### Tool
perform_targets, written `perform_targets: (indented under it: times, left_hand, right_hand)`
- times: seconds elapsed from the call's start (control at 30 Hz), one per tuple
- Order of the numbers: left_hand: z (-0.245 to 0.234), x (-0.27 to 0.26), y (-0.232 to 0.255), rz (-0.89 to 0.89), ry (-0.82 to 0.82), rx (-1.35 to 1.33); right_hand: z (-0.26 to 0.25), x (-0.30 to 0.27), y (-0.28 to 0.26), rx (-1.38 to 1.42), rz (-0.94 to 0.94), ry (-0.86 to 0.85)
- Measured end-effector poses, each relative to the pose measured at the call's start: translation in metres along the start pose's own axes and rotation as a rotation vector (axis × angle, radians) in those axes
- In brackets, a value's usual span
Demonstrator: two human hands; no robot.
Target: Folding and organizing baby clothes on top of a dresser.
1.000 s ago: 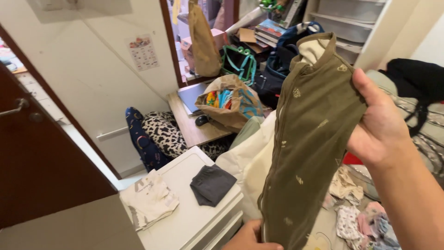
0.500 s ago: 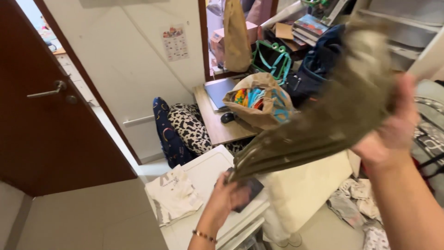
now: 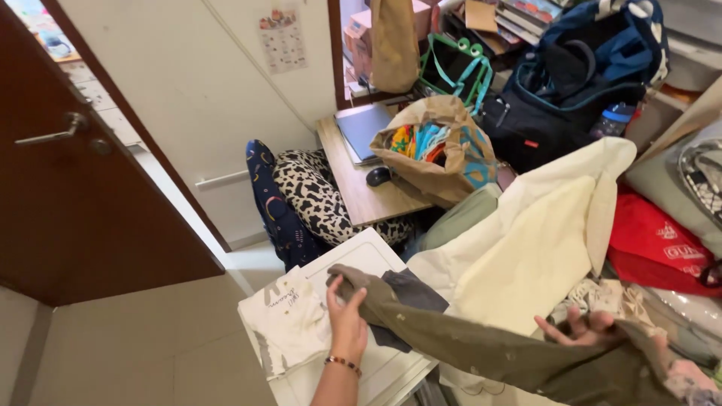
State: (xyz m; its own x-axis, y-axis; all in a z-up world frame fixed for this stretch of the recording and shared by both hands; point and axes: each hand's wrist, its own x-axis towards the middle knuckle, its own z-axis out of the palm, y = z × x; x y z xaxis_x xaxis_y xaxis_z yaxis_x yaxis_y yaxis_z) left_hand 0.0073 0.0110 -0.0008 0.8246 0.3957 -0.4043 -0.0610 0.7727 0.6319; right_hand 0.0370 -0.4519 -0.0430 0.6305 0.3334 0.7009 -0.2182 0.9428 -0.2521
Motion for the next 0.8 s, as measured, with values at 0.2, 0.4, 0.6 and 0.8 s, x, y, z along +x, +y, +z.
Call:
perform_targets:
  times: [0.2,0.4,0.6,0.8]
  left_hand:
    - [0.013,0.018,0.06,0.145,-0.147,0.158]
    - [-0.015,0.054,0.047,0.194,-0.169,0.253]
    - [-0.005,0.029,0.004,0.589,-0.184,0.692]
    - [0.013,-0.037,-0.037,1.386,-0.838,1.425]
  right_hand:
    - [0.07,0.054,0.025,-0.036,-0.089,0.327]
    - [0.119,0.076,0.095,-0.088,-0.151,0.868]
    - [0.103,0.057,0.101,-0.16,-0.207,0.903]
    - [0.049,0.013,0.087,-0.006,-0.146,0.351]
